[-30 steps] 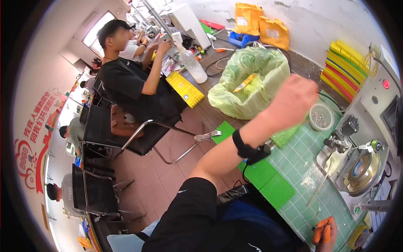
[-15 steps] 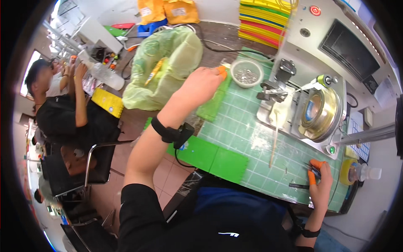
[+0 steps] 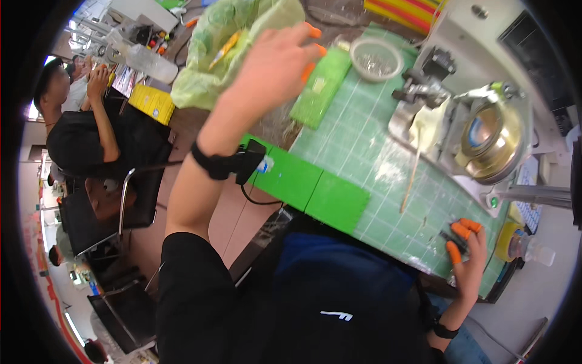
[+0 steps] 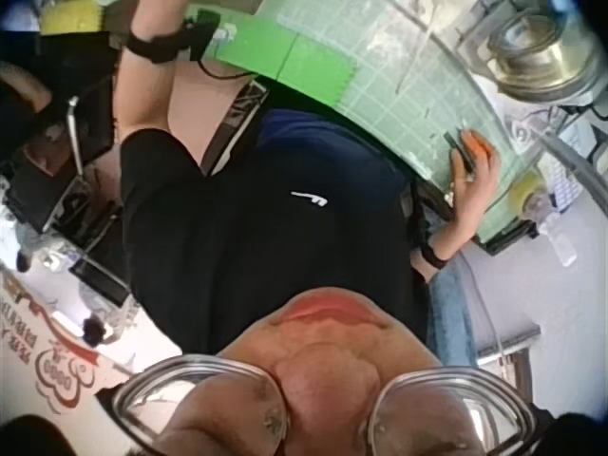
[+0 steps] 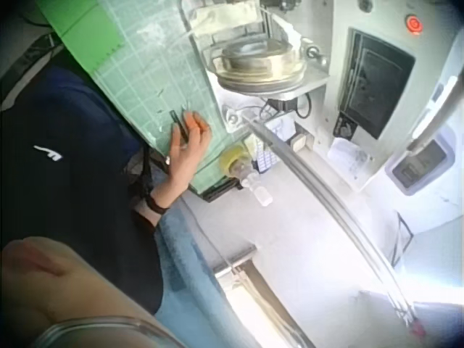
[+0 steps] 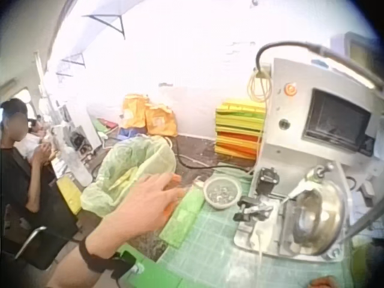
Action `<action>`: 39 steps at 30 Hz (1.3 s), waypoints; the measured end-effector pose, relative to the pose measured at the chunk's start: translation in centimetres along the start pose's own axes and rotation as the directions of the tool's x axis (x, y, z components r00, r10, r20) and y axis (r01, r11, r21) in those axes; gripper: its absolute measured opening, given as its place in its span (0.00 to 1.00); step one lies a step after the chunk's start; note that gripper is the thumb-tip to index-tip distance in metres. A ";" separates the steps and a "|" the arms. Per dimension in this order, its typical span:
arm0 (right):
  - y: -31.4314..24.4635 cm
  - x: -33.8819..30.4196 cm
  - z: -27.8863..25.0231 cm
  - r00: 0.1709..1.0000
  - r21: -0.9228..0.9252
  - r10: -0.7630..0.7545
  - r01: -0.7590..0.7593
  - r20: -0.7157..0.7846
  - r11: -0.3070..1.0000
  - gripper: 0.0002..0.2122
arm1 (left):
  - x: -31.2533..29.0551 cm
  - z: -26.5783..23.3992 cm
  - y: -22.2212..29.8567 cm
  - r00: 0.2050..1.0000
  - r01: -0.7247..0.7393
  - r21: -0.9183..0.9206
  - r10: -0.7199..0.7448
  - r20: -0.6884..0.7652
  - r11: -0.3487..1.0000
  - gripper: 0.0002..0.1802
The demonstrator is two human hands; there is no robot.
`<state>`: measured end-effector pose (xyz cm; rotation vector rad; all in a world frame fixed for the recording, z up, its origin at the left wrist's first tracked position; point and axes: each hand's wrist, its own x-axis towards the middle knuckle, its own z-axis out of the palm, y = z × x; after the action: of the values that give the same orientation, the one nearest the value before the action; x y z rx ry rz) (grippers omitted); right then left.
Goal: Manually assemble small components using specialized jigs, adhesive, and tape at a workbench.
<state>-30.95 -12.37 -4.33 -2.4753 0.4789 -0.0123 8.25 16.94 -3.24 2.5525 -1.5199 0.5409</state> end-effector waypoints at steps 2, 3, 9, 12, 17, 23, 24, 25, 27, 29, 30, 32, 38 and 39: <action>-0.2 0.3 -0.4 0.997 -0.033 -0.024 0.021 -0.070 0.999 0.18 | -2.9 -4.5 0.1 0.989 0.001 0.025 -0.005 0.149 1.000 0.19; -0.6 0.7 -0.2 0.997 -0.042 -0.019 0.016 -0.070 0.999 0.16 | -4.6 -6.8 0.3 0.966 -0.015 0.067 -0.003 0.259 0.998 0.20; -4.2 3.5 -0.3 0.978 0.062 -0.200 0.204 -0.060 0.977 0.15 | -3.3 -12.0 3.0 0.936 0.017 -0.391 0.124 0.330 0.920 0.26; -7.6 6.2 1.8 0.926 0.420 -0.361 0.374 -0.114 0.827 0.21 | 0.8 -6.3 7.1 0.990 -0.140 -0.358 0.120 -0.076 0.923 0.29; -13.7 12.7 8.0 0.950 0.858 -0.045 0.300 -0.310 0.416 0.22 | 3.7 -0.7 10.2 0.979 -0.162 -0.124 0.144 -0.145 0.979 0.29; -12.6 17.4 8.6 0.877 0.865 0.160 0.389 -0.453 0.318 0.10 | 6.2 2.0 11.3 0.959 -0.181 -0.191 0.130 -0.253 0.965 0.29; -12.6 17.8 8.4 0.865 0.849 0.187 0.377 -0.466 0.371 0.08 | 6.4 1.8 11.4 0.967 -0.170 -0.220 0.119 -0.226 0.961 0.30; -13.1 17.9 8.2 0.861 0.848 0.213 0.359 -0.462 0.389 0.05 | 6.4 1.7 11.5 0.959 -0.181 -0.220 0.122 -0.255 0.959 0.30; -13.4 17.6 8.4 0.868 0.840 0.225 0.314 -0.443 0.443 0.05 | 6.2 1.5 11.3 0.956 -0.176 -0.211 0.116 -0.269 0.962 0.30; -13.5 17.7 9.3 0.882 0.840 0.194 0.312 -0.430 0.444 0.03 | 5.7 1.9 11.1 0.953 -0.161 -0.138 0.118 -0.279 0.977 0.29; -13.8 17.6 9.2 0.870 0.823 0.187 0.331 -0.456 0.462 0.03 | 5.5 1.5 10.7 0.971 -0.153 -0.127 0.126 -0.201 0.980 0.30; -13.4 17.7 9.9 0.838 0.784 0.155 0.401 -0.522 0.473 0.03 | 5.4 0.8 10.4 0.974 -0.172 -0.103 0.153 -0.169 0.980 0.31; -13.2 17.6 9.8 0.813 0.764 0.100 0.487 -0.574 0.423 0.01 | 5.4 0.5 8.5 0.722 -0.583 -0.206 0.384 -0.576 0.786 0.17; -13.4 17.6 9.7 0.820 0.778 0.115 0.474 -0.561 0.411 0.01 | 5.7 0.6 8.2 0.704 -0.622 -0.175 0.447 -0.552 0.763 0.16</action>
<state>-8.81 -2.83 -6.35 -1.3397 0.2686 -0.8819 3.67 8.07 -2.39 1.5082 -1.9358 0.8039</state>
